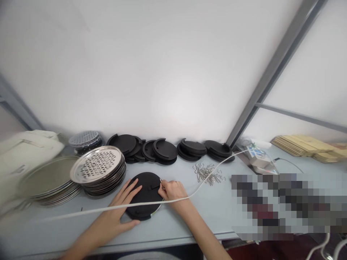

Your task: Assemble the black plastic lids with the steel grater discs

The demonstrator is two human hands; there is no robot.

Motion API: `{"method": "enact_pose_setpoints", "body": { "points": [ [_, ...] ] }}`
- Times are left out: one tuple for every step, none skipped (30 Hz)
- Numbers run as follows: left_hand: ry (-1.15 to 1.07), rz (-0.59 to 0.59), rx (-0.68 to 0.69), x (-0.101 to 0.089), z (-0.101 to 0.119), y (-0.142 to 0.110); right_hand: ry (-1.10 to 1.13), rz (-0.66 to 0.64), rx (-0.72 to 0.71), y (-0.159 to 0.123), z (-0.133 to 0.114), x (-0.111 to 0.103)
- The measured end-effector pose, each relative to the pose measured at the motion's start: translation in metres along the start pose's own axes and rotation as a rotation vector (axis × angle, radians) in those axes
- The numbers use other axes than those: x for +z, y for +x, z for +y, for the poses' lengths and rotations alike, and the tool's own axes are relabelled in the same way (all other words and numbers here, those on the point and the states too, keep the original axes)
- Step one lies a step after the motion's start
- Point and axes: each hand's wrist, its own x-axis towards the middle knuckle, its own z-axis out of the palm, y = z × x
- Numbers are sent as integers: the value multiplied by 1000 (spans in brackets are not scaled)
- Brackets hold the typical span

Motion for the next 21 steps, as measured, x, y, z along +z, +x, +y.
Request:
{"method": "enact_pose_setpoints", "body": {
  "points": [
    [0, -2, 2, 0, 0, 0, 1, -3, 0, 0, 0, 0],
    [0, -4, 3, 0, 0, 0, 1, -5, 0, -1, 0, -1],
    [1, -6, 3, 0, 0, 0, 2, -6, 0, -1, 0, -1],
    [2, -9, 5, 0, 0, 0, 2, -8, 2, -1, 0, -1],
    [3, -8, 6, 0, 0, 0, 3, -7, 4, -1, 0, 0],
    [3, -5, 6, 0, 0, 0, 6, -8, 2, -1, 0, 0],
    [4, -1, 5, 0, 0, 0, 11, -8, 2, -1, 0, 0],
    [5, 1, 4, 0, 0, 0, 19, -10, 2, -1, 0, -1],
    [5, 1, 3, 0, 0, 0, 31, -14, 0, -1, 0, -1],
    [4, 0, 3, 0, 0, 0, 44, -20, 1, -1, 0, -2],
    [3, 0, 3, 0, 1, 0, 56, -27, 6, -1, 0, -3],
    [1, -1, 4, 0, 1, 0, 64, -35, 12, -1, 0, -4],
    [0, 0, 5, 0, 1, 0, 68, -41, 19, -2, -1, -5],
    [-2, 2, 5, 0, 2, 0, 70, -44, 24, -2, -1, -6],
    [-4, 0, 3, -1, 2, 0, 68, -44, 27, -2, -1, -7],
    [-6, -4, 1, -1, 2, 0, 67, -42, 29, -2, -2, -7],
    [-8, -9, -2, -1, 2, 0, 67, -40, 28, -2, -2, -8],
    [-9, -14, -5, -1, 2, 0, 69, -40, 27, -2, -2, -8],
    [-11, -18, -8, -1, 2, 0, 72, -40, 27, -2, -2, -8],
    [-12, -20, -8, -1, 2, 0, 75, -42, 28, -2, -2, -8],
    [-11, -21, -8, -1, 2, 0, 76, -43, 31, -1, -2, -7]
  ]
}}
